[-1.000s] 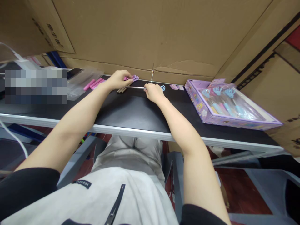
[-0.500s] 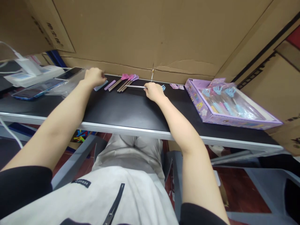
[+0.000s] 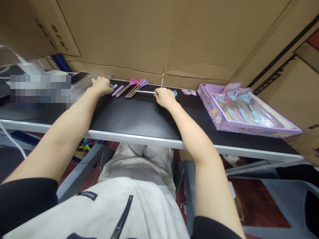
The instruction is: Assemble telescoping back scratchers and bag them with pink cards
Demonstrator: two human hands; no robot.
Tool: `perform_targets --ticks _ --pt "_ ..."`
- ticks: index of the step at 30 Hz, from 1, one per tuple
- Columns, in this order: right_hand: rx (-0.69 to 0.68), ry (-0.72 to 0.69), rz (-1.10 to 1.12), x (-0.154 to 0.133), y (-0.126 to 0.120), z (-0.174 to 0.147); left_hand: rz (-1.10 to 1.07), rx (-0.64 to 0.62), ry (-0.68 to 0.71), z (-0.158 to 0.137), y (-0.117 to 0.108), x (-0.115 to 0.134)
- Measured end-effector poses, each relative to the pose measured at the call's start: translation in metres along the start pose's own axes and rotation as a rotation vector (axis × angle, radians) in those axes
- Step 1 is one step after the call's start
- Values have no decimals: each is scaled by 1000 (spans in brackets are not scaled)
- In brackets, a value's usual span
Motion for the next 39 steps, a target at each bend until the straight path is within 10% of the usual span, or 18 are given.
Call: perform_targets --ticks 18,39 --pt "21 20 -2 4 0 1 -432 3 546 -9 13 63" --pt "104 -108 144 32 0 9 -506 -4 597 -14 -7 56"
Point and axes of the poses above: each hand's wrist, its own z-axis towards the middle knuckle, its own y-axis out of the palm, x = y × z, the point moved 4 cm from there along z, towards the middle knuckle, and after that the axes turned 1 degree about -x, right-handed, at the moved point
